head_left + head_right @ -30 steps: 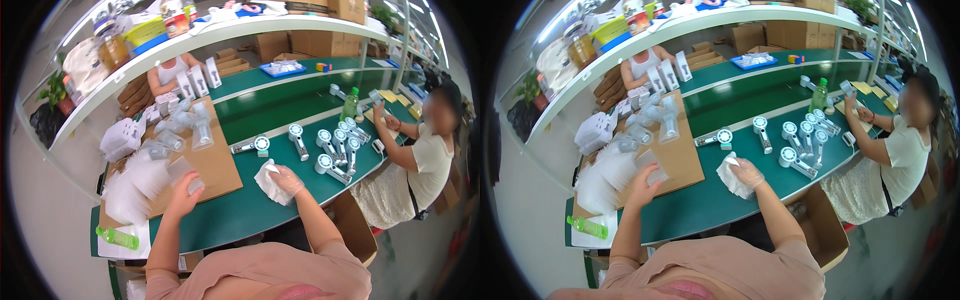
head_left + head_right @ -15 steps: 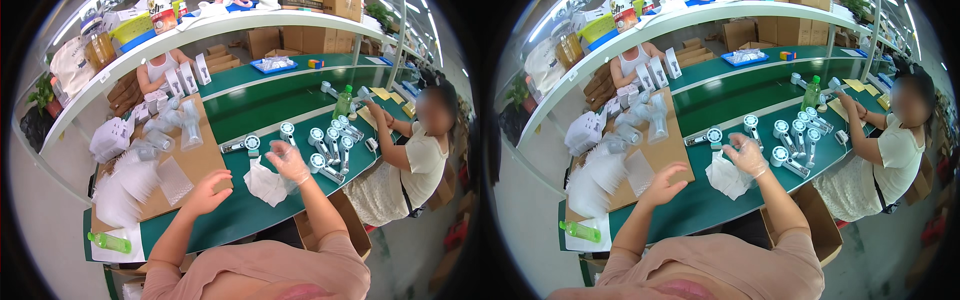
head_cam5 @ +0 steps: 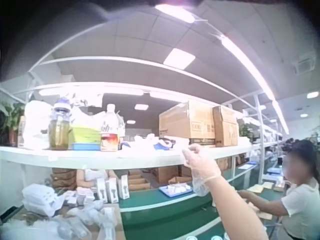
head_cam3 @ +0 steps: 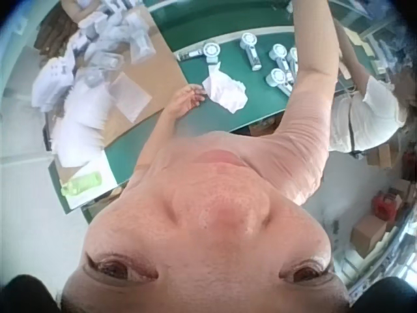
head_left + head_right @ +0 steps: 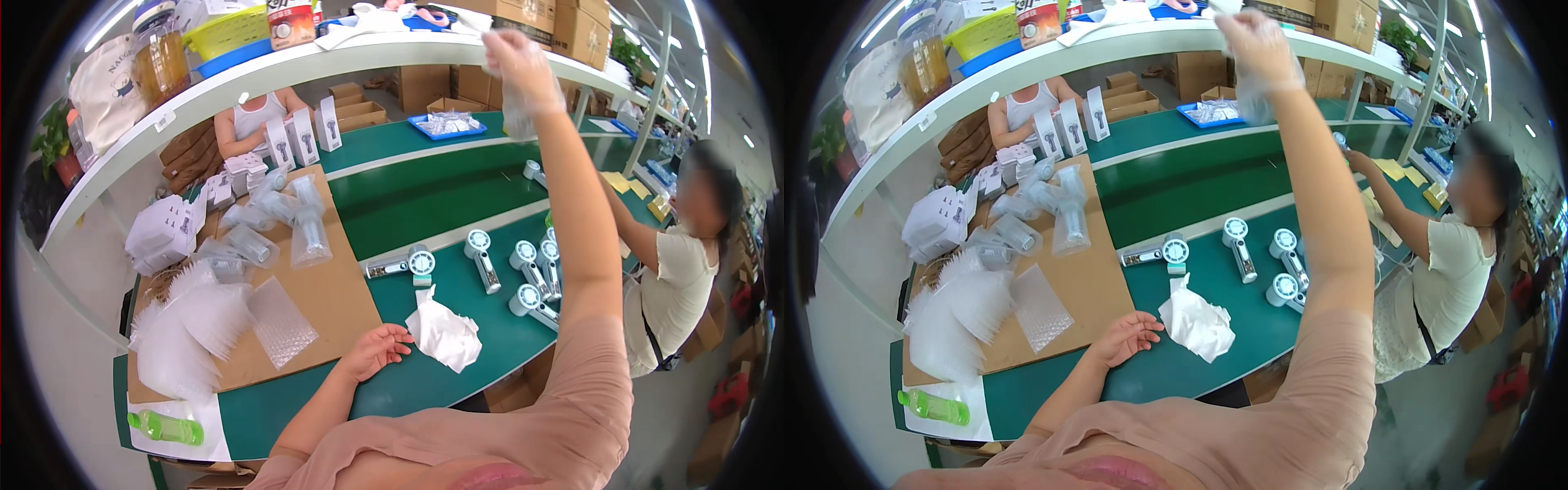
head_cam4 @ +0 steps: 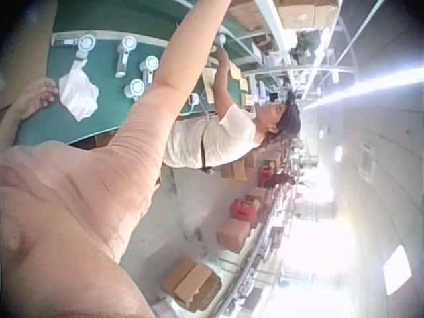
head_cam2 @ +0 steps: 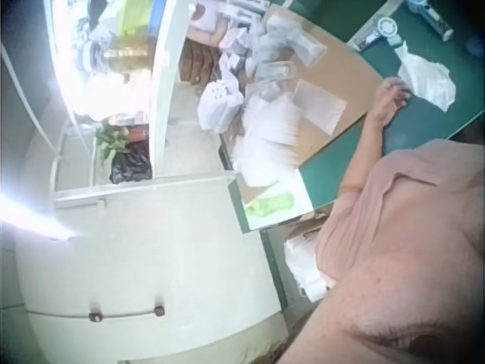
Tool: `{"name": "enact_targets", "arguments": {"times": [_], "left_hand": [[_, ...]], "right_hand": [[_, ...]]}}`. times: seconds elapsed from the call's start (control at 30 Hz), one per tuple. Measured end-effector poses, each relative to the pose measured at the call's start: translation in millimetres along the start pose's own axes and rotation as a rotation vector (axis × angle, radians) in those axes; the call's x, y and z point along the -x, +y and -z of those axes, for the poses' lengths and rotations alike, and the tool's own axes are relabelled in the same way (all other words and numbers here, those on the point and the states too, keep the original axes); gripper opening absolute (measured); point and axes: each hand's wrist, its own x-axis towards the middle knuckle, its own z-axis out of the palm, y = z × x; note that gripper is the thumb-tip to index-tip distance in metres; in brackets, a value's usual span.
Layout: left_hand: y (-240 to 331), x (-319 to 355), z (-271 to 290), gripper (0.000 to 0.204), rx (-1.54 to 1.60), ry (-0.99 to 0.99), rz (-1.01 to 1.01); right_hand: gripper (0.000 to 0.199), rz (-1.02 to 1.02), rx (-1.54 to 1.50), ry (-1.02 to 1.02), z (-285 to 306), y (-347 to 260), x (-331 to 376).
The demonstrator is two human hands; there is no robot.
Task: The person wipes the surface of small, white, handheld electronic devices using a white cloth. They handle the devices one at a time, wiping them thoroughly before placing them on a green table. The person also uses a green bottle to apply liquid to the cloth during the process.
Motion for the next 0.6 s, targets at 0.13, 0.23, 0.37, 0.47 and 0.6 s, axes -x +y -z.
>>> {"name": "enact_targets", "arguments": {"times": [0.13, 0.23, 0.37, 0.47, 0.6], "left_hand": [[-1.1, -3.8, 1.5, 0.028, 0.09, 0.026, 0.039], [-0.4, -0.6, 2.6, 0.027, 0.053, 0.07, 0.07], [4.8, 1.1, -0.3, 0.027, 0.06, 0.068, 0.096], [4.3, 2.3, 1.4, 0.03, 0.074, 0.084, 0.102], [6.2, 2.0, 0.6, 0.031, 0.061, 0.112, 0.119]], "right_hand": [[0.058, -0.168, 0.327, 0.009, -23.1, -2.4, -97.9], [0.064, -0.232, 0.505, 0.043, -60.9, -10.5, -125.2], [0.057, -0.07, 0.849, -0.294, -79.6, -4.7, -148.3], [0.042, -0.176, 0.933, -0.383, -86.3, -21.8, -145.6], [0.043, -0.161, 0.741, -0.179, -79.3, -10.4, -133.7]]}}
